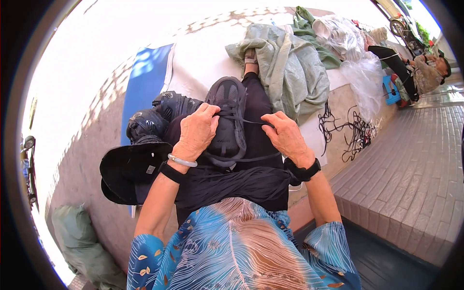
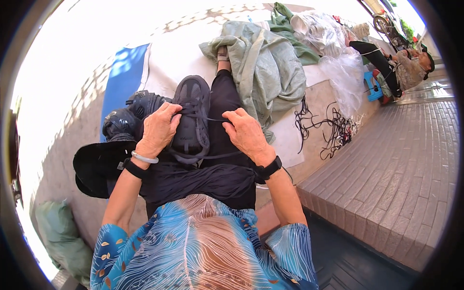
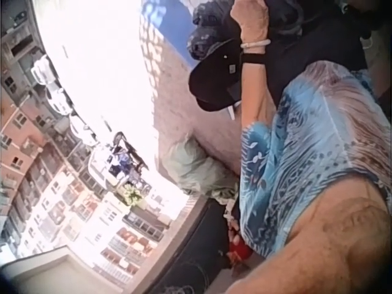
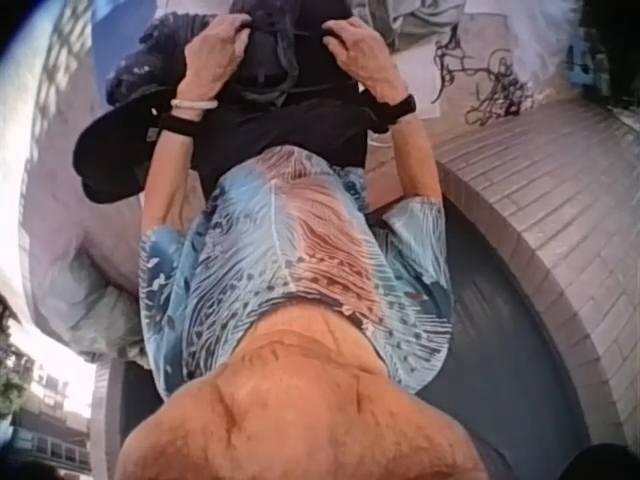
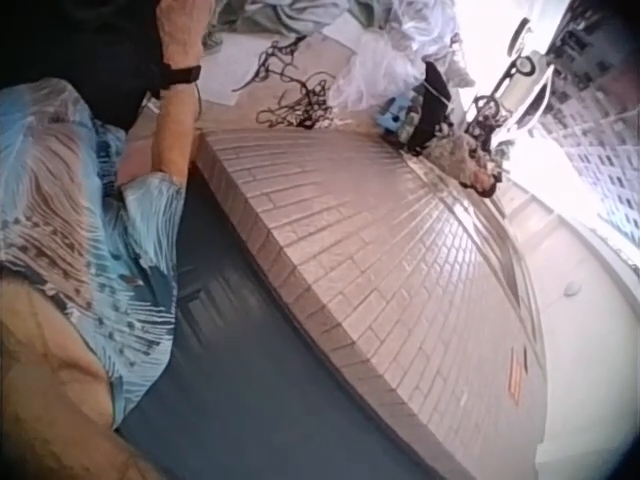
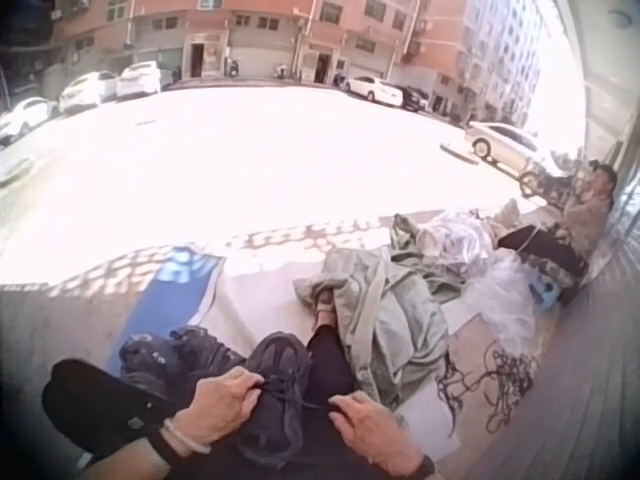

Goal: The recorder is lacing up a black athletic shoe while sitting on the floor.

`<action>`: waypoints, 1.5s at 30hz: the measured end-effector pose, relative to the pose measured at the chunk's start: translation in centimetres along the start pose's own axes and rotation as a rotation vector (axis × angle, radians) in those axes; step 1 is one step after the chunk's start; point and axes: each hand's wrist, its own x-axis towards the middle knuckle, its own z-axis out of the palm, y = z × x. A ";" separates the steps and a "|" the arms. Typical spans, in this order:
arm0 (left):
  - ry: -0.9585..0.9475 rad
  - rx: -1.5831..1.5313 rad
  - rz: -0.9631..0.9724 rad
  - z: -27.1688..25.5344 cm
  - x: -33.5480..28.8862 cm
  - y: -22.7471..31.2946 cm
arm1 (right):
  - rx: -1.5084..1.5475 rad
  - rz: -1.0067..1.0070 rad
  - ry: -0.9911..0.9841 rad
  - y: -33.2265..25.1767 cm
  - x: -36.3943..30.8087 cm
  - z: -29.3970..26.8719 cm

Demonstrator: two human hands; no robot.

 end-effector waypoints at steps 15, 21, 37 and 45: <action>-0.097 -0.033 -0.079 -0.3 1.9 -0.4 | 0.184 -0.080 0.041 -0.9 3.0 5.4; -0.173 -0.065 -0.115 0.6 2.9 0.4 | 0.221 -0.081 0.049 1.2 2.0 5.7; -0.187 -0.019 0.022 -0.3 2.6 1.4 | 0.256 -0.072 0.057 0.8 1.9 7.0; -0.196 0.151 0.195 -0.3 2.8 1.9 | 0.237 -0.076 0.060 0.8 1.9 7.5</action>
